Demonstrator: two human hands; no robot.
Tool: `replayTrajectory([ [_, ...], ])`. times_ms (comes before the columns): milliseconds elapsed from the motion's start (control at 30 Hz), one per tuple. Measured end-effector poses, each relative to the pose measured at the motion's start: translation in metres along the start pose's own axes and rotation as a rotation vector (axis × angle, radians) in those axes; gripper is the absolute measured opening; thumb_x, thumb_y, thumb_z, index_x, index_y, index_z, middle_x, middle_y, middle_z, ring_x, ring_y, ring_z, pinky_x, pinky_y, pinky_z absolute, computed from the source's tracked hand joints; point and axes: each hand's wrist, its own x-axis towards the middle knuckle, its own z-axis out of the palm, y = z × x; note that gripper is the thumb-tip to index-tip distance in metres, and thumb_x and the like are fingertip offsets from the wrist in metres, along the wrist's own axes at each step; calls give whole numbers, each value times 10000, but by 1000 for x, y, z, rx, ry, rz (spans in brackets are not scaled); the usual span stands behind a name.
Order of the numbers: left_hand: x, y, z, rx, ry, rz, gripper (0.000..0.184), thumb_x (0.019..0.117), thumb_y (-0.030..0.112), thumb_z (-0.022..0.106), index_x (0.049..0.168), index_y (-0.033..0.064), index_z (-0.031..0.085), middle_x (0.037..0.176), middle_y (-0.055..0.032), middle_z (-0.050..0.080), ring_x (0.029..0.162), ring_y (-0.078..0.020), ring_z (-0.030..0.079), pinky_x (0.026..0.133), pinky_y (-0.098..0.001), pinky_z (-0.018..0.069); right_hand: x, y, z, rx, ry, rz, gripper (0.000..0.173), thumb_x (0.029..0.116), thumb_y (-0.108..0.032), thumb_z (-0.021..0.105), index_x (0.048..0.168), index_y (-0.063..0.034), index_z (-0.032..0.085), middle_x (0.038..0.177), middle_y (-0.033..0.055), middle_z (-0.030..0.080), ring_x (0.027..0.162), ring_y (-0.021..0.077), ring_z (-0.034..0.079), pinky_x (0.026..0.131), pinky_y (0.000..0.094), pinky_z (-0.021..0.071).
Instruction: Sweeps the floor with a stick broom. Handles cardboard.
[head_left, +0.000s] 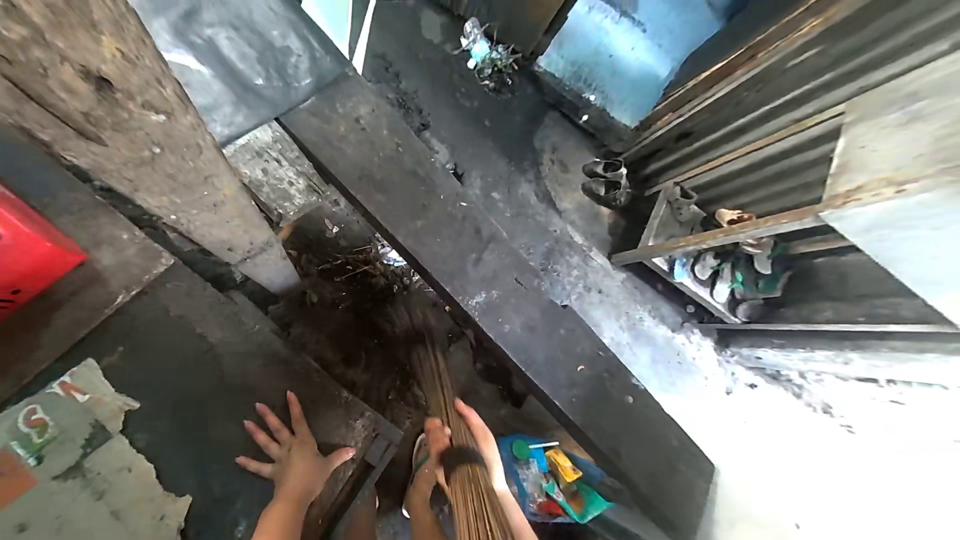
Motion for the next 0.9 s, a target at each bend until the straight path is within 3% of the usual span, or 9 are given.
replayTrajectory([
  [100, -1, 2, -2, -1, -10, -13, 1470, 652, 595, 903, 1651, 171, -87, 1612, -268, -340, 1472, -527, -305, 1079, -822, -117, -10, 7, -13, 38, 171, -214, 486, 1083, -452, 259, 909, -96, 541, 662, 23, 627, 552, 105, 668, 507, 214, 571],
  [200, -1, 1, -1, -17, -7, -8, 1470, 642, 594, 909, 1654, 176, -72, 1621, -259, -331, 1482, -516, -295, 1082, -819, -122, 50, -1, 5, 15, 196, -358, 419, 1096, -385, 271, 940, -104, 540, 720, 35, 621, 643, 130, 652, 607, 262, 575],
  [267, 0, 2, -2, -37, 6, 2, 1471, 632, 593, 913, 1657, 166, -52, 1628, -260, -314, 1483, -516, -294, 1083, -816, -137, 88, 11, 43, -50, 64, -290, 424, 1075, -364, 286, 868, -114, 558, 690, 28, 634, 599, 119, 650, 561, 251, 564],
  [367, -1, 3, -4, -13, -33, -25, 1473, 641, 615, 900, 1654, 182, -79, 1625, -255, -325, 1484, -510, -297, 1092, -812, -124, 91, 36, 86, -17, -272, -55, 410, 1093, -384, 298, 944, -121, 575, 793, -11, 651, 702, 52, 678, 641, 169, 568],
  [500, 1, 5, -4, 5, -52, -32, 1467, 645, 643, 884, 1653, 211, -91, 1631, -239, -323, 1494, -496, -288, 1101, -809, -110, 57, 20, 56, 165, -433, 156, 368, 1013, -383, 501, 940, -56, 654, 730, 5, 652, 633, 90, 669, 613, 190, 559],
  [633, 0, 6, -5, 3, -91, -42, 1459, 657, 655, 868, 1648, 229, -114, 1638, -211, -327, 1493, -486, -298, 1097, -808, -118, 9, 7, 35, 282, -171, 72, 409, 1015, -347, 472, 894, 11, 630, 712, 53, 671, 631, 129, 706, 613, 187, 587],
  [700, 0, 7, -8, 20, -106, -48, 1449, 667, 670, 854, 1646, 231, -121, 1636, -217, -328, 1496, -487, -292, 1103, -805, -104, 28, 17, 41, 27, 111, -157, 419, 1080, -378, 325, 893, -84, 558, 689, 21, 641, 603, 92, 676, 572, 185, 569],
  [767, -1, 8, -9, 14, -97, -43, 1443, 664, 656, 863, 1651, 225, -96, 1639, -229, -314, 1501, -485, -281, 1107, -802, -101, 67, 39, 58, -334, 273, -233, 372, 1107, -329, 302, 996, -62, 536, 728, 43, 627, 613, 104, 651, 568, 230, 564],
  [900, -2, 7, -9, 2, -113, -40, 1398, 689, 659, 845, 1660, 184, -42, 1620, -234, -346, 1486, -477, -319, 1102, -793, -134, 103, 84, 109, -557, 151, -78, 378, 1103, -400, 333, 1133, -82, 535, 882, 61, 603, 739, 121, 636, 648, 244, 552],
])
